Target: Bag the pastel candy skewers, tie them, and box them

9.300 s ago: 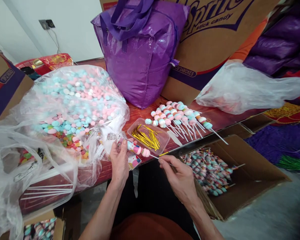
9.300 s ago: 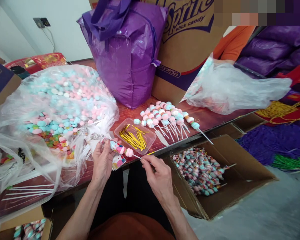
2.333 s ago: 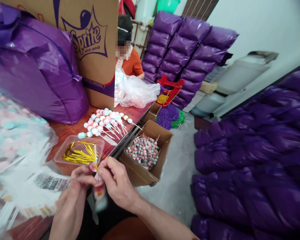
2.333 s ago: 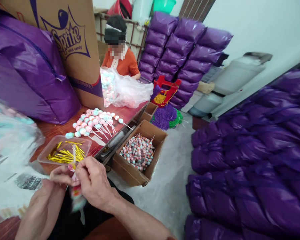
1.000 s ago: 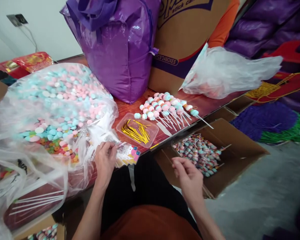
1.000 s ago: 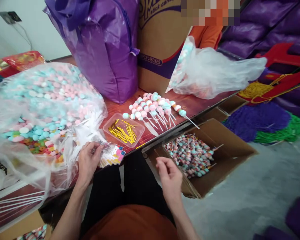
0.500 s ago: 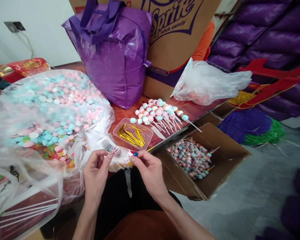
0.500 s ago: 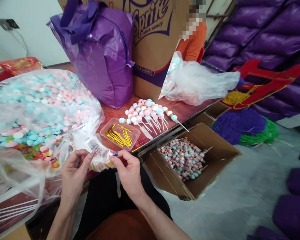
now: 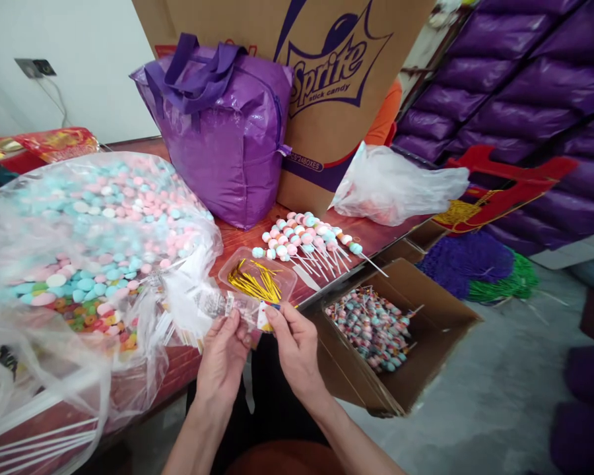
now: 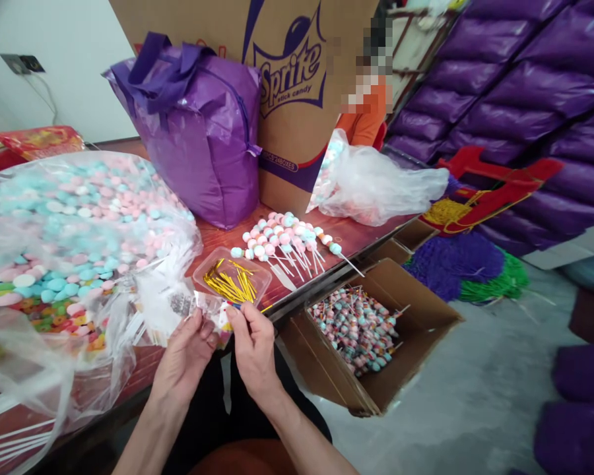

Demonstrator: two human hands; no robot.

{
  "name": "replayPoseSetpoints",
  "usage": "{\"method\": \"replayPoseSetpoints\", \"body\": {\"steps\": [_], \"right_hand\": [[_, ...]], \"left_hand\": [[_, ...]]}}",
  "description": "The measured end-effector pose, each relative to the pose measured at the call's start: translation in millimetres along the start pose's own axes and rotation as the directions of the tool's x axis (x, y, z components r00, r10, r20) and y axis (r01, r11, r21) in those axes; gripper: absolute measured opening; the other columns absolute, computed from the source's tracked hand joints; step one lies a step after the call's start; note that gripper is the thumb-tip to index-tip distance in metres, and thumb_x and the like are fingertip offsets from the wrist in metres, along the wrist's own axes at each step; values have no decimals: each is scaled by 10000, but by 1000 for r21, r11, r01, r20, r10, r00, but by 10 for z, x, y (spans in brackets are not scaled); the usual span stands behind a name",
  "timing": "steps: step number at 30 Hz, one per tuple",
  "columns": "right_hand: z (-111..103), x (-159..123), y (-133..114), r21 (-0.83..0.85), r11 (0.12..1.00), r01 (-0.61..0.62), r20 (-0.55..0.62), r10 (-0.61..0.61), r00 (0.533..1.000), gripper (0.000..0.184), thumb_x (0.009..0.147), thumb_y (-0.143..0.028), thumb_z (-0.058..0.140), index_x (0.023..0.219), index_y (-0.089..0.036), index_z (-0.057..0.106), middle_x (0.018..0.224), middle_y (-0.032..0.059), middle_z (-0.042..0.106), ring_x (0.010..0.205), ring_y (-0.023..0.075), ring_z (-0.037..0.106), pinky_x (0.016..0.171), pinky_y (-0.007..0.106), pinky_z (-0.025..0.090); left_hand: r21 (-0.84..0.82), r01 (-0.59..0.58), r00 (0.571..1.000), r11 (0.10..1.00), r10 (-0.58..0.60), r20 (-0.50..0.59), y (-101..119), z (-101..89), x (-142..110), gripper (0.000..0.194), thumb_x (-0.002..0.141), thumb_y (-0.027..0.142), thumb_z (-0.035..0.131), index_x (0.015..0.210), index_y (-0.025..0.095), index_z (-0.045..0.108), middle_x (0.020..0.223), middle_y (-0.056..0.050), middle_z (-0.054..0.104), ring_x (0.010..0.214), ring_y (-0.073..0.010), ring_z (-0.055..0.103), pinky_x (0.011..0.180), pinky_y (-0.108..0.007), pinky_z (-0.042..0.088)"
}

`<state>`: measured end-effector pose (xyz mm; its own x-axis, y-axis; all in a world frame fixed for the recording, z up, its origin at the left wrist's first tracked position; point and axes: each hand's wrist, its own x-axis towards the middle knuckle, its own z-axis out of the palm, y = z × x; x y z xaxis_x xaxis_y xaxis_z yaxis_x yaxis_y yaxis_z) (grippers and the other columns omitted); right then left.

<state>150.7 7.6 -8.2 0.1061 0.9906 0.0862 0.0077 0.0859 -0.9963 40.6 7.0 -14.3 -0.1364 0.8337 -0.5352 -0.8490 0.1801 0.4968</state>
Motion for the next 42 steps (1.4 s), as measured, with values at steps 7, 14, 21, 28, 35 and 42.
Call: {"method": "replayPoseSetpoints", "body": {"steps": [7, 14, 21, 28, 35, 42], "right_hand": [[2, 41, 88, -72, 997, 29, -8, -30, 1000, 457, 969, -460, 485, 612, -214, 340, 604, -41, 308, 565, 101, 282, 515, 245, 276], [-97, 156, 91, -243, 963, 116, 83, -99, 992, 491, 993, -423, 465, 587, -211, 287, 574, -48, 282, 531, 90, 277, 514, 259, 248], [-305, 815, 3, -815, 508, 279, 45, -424, 905, 342, 974, -277, 469, 655, -189, 555, 661, 33, 558, 654, 159, 477, 636, 284, 331], [-473, 1387, 202, -960, 234, 153, 113, -178, 978, 166, 858, -148, 557, 798, -149, 711, 758, 130, 694, 707, 236, 606, 622, 309, 360], [-558, 1043, 173, -641, 734, 225, -32, -319, 947, 222, 915, -291, 520, 827, -173, 687, 793, 46, 692, 715, 190, 600, 685, 291, 445], [-784, 316, 4, -423, 873, 244, -36, -285, 958, 154, 920, -284, 599, 832, -213, 702, 761, 15, 654, 703, 169, 584, 671, 278, 455]], "left_hand": [[112, -245, 967, 963, 251, -50, -51, 16, -64, 376, 683, 429, 852, 660, 143, 609, 602, 39, 552, 525, -57, 461, 518, -182, 423], [45, -343, 936, 938, 345, -61, 109, 29, 90, 353, 573, 227, 924, 695, 148, 603, 661, 71, 548, 539, -32, 456, 519, -155, 403], [27, -403, 897, 915, 401, -185, 207, 32, 308, 366, 553, 241, 933, 702, 136, 616, 653, 73, 589, 525, -22, 477, 493, -144, 380], [-20, -336, 901, 942, 315, -299, 281, -19, 472, 304, 628, 240, 901, 740, 136, 638, 633, 59, 623, 531, -34, 555, 560, -153, 440], [-68, -315, 913, 947, 283, -292, 313, -20, 508, 252, 708, 244, 858, 742, 147, 628, 616, 54, 627, 571, -50, 601, 648, -173, 487], [-69, -323, 911, 944, 291, -293, 306, 0, 502, 230, 753, 239, 825, 739, 147, 615, 624, 52, 617, 570, -51, 595, 661, -183, 494]]}}
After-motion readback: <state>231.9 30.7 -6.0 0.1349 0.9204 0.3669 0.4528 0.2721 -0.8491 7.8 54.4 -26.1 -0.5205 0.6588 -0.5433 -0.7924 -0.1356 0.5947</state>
